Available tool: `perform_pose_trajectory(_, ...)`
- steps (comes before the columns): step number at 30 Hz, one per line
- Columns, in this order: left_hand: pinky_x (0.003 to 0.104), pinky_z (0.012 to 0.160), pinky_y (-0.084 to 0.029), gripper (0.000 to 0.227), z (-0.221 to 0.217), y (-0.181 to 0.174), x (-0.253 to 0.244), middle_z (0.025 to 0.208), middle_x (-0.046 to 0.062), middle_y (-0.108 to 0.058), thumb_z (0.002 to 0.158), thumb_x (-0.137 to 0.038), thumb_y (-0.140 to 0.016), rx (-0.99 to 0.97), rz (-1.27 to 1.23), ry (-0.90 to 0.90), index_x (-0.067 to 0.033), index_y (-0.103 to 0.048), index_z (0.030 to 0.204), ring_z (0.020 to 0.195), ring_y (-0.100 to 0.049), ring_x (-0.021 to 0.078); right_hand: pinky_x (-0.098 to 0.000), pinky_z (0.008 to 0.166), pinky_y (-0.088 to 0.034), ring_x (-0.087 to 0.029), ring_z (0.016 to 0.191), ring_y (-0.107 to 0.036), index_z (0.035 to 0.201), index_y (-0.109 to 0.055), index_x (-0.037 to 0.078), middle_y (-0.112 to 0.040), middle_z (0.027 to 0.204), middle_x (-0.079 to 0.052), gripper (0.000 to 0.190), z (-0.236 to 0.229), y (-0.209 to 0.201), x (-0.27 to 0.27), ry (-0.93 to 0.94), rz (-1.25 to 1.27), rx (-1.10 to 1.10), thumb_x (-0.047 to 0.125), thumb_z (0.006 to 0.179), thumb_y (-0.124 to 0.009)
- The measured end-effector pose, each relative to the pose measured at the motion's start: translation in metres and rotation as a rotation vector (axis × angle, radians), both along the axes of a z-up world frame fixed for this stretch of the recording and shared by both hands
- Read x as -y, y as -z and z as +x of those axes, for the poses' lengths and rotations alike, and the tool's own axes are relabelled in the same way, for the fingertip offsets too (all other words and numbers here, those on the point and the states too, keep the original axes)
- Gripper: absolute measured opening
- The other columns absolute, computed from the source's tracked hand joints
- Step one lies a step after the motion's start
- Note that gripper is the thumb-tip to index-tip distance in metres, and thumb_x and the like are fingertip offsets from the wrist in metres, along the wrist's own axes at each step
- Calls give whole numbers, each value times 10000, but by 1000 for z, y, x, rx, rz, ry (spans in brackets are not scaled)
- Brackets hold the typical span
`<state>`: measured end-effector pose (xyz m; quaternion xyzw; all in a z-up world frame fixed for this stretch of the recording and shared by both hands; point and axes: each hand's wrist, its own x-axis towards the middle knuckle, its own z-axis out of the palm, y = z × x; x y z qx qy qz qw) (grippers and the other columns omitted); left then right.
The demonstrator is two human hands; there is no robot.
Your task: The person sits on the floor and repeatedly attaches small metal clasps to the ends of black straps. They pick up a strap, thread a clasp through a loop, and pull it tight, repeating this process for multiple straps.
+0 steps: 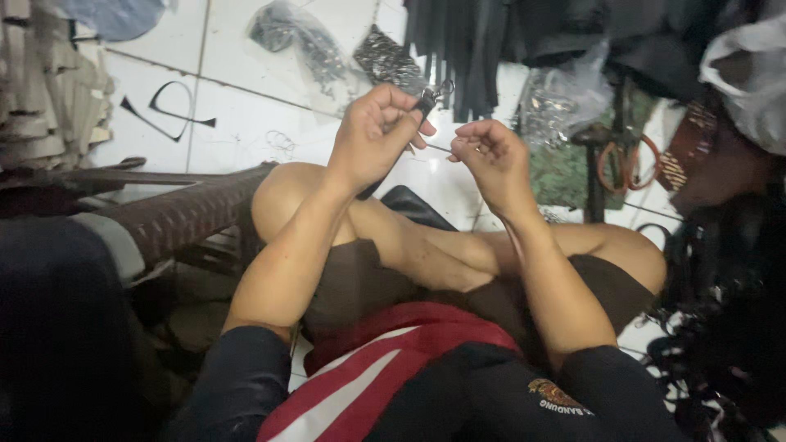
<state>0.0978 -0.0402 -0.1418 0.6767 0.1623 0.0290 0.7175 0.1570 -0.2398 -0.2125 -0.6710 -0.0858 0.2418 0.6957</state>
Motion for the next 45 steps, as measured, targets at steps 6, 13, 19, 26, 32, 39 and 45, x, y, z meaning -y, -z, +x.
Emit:
perform_pose_trajectory(6, 229, 622, -596, 130, -16, -35, 65, 815, 124, -770, 931, -81, -678, 139, 30, 66, -13, -671, 1042, 713, -762, 144, -288, 771, -621, -206, 781, -751, 1012, -641, -73, -719, 900, -202, 165, -22, -82, 49, 59, 119, 183, -79, 911, -771)
perform_pose_trajectory(13, 222, 641, -575, 114, -37, -71, 100, 763, 52, -775, 910, -132, -751, 238, 258, 105, -82, -731, 1010, 691, -734, 85, -317, 725, -584, -272, 778, -737, 910, -666, -69, -718, 879, -227, 156, -46, -111, 78, 93, 129, 496, -54, 882, -818)
perform_pose_trajectory(19, 304, 621, -590, 111, -50, -97, 119, 745, 107, -756, 933, -123, -713, 326, 426, 140, -45, -731, 1008, 695, -766, 231, -349, 718, -527, -281, 751, -685, 860, -714, -51, -696, 794, -184, 141, -52, -114, 97, 137, 93, 702, -32, 862, -854)
perform_pose_trajectory(26, 373, 615, -596, 134, -61, -101, 131, 768, 121, -751, 946, -118, -679, 373, 500, 173, -42, -730, 1044, 719, -760, 309, -365, 711, -481, -280, 738, -603, 876, -730, -21, -627, 793, -168, 149, -56, -112, 106, 167, 39, 807, 47, 885, -862)
perform_pose_trajectory(32, 427, 606, -592, 146, -66, -105, 136, 782, 168, -738, 954, -115, -666, 409, 542, 190, -14, -708, 1052, 749, -749, 380, -363, 695, -475, -280, 727, -591, 854, -708, -32, -611, 791, -177, 174, -61, -104, 110, 211, 102, 844, 54, 893, -855)
perform_pose_trajectory(39, 380, 597, -602, 173, -69, -112, 131, 802, 194, -731, 984, -56, -612, 495, 698, 278, 52, -676, 1102, 719, -748, 346, -365, 750, -448, -253, 789, -559, 876, -697, -19, -592, 852, -173, 164, -63, -109, 114, 137, 94, 731, 71, 900, -832)
perform_pose_trajectory(45, 418, 643, -607, 190, -74, -100, 135, 785, 195, -697, 982, -13, -573, 537, 857, 359, 95, -618, 1131, 742, -737, 345, -383, 1043, -385, -281, 1170, -518, 1121, -581, -35, -533, 1198, -196, 272, -66, -125, 115, 16, 36, 719, 89, 972, -772)
